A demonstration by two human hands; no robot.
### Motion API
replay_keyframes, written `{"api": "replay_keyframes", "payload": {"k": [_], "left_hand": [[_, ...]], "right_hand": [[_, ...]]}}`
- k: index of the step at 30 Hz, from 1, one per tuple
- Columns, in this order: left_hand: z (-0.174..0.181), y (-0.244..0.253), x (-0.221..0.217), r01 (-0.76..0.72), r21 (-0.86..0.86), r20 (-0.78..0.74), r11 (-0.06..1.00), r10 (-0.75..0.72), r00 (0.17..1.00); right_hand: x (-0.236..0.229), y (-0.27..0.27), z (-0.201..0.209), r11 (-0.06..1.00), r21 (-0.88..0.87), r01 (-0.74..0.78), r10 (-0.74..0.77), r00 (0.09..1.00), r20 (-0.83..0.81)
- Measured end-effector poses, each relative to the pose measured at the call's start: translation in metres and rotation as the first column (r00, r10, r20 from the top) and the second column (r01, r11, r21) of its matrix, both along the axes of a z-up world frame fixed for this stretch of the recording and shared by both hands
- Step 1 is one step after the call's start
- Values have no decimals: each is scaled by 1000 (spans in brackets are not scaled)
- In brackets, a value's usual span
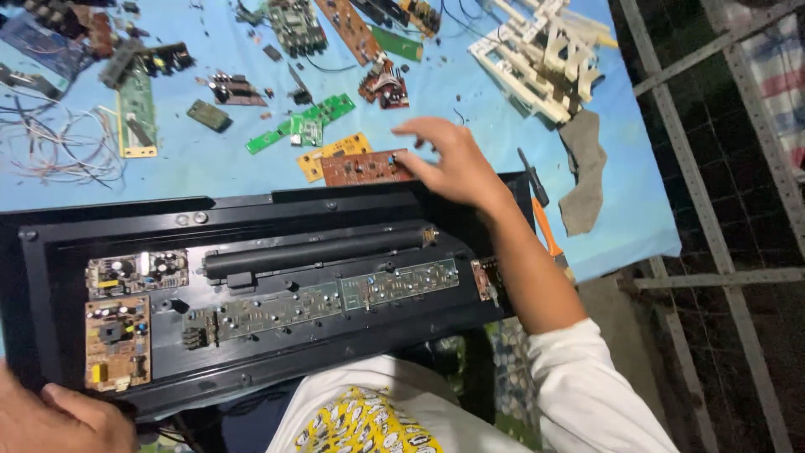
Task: The person places various circuit boards into a black electronic chassis. They pick up different boards from a table covered with electronic components and fit them into designated slots within the chassis, adjusting their positions to align with the frame.
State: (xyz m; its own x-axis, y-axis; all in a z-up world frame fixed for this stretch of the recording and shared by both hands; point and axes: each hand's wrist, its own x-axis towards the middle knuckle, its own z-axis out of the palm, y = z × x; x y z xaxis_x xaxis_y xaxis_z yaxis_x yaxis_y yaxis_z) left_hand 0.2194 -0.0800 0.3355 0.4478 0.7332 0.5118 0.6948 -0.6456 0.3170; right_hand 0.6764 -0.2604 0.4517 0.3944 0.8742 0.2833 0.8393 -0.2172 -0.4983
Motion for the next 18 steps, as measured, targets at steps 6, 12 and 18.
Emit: {"api": "replay_keyframes", "payload": {"k": [6, 12, 18], "left_hand": [[-4, -3, -5, -76, -15, -64, 997, 74, 995], [-4, -5, -6, -129, -16, -59, 992, 128, 990], [-3, -5, -3, -172, -54, -61, 984, 168, 984]], "right_hand": [[85, 79, -70, 991, 43, 130, -131, 990, 45], [137, 130, -133, 927, -106, 360, -332, 917, 221], [166, 140, -123, 951, -36, 308, -302, 946, 119]]}}
